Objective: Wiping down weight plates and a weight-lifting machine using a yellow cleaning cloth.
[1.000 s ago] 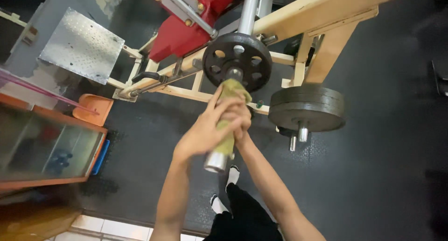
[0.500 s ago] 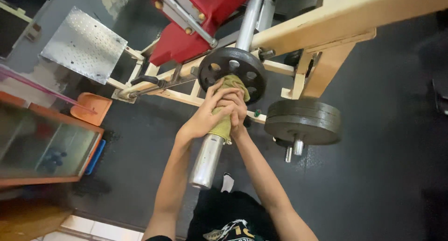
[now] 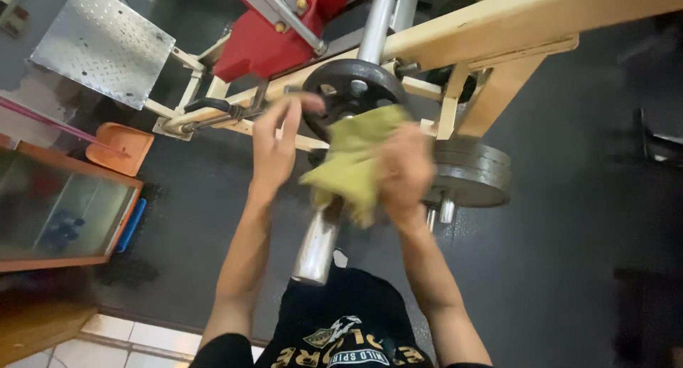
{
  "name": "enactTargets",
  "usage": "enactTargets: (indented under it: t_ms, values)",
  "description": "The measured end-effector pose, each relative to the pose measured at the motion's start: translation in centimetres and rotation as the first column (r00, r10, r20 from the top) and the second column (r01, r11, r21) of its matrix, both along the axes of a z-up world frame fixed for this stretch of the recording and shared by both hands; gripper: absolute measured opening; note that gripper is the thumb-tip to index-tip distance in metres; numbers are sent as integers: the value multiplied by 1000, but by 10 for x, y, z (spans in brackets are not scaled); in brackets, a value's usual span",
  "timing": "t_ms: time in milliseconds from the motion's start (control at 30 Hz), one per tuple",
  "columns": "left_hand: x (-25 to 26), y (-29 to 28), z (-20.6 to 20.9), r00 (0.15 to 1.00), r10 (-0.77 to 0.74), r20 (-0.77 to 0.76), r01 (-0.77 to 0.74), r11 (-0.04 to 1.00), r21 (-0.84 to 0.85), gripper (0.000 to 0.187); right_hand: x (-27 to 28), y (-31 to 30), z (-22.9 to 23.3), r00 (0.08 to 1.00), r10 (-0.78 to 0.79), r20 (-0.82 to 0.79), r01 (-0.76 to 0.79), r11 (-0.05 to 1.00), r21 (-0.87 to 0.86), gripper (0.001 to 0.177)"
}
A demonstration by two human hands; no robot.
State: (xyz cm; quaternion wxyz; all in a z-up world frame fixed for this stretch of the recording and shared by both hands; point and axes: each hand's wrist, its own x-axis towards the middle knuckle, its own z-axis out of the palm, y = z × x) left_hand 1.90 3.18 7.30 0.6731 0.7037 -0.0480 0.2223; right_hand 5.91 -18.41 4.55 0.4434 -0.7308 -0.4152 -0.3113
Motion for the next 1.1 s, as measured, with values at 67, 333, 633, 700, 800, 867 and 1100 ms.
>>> enactTargets:
  t_ms: [67, 333, 633, 700, 800, 867, 1100]
  values:
    - [22, 7, 18, 959, 236, 158, -269, 933, 240, 27, 5, -7, -14, 997, -71, -32, 70, 997, -37, 17]
    - [136, 2, -6, 932, 73, 355, -277, 774, 569, 25, 94, 10, -22, 918, -391, -70, 372, 908, -192, 56]
    - [137, 7, -19, 995, 5, 104, -56, 864, 501, 24, 83, 12, 19, 928, -160, -338, 155, 987, -40, 57]
    - [142, 9, -16, 997, 68, 21, -68, 837, 543, 28, 93, 11, 11, 927, -64, -371, 68, 998, -4, 59]
    - [137, 5, -19, 996, 85, 0, -69, 805, 589, 40, 94, 5, -44, 869, -131, -477, 154, 988, 11, 55]
    - [135, 4, -16, 989, 94, 111, -139, 843, 520, 41, 97, 0, -94, 846, -22, -533, 181, 952, 248, 43]
    - [135, 8, -20, 987, 94, 128, -149, 824, 547, 42, 58, -15, -89, 772, -173, -612, 362, 910, 201, 47]
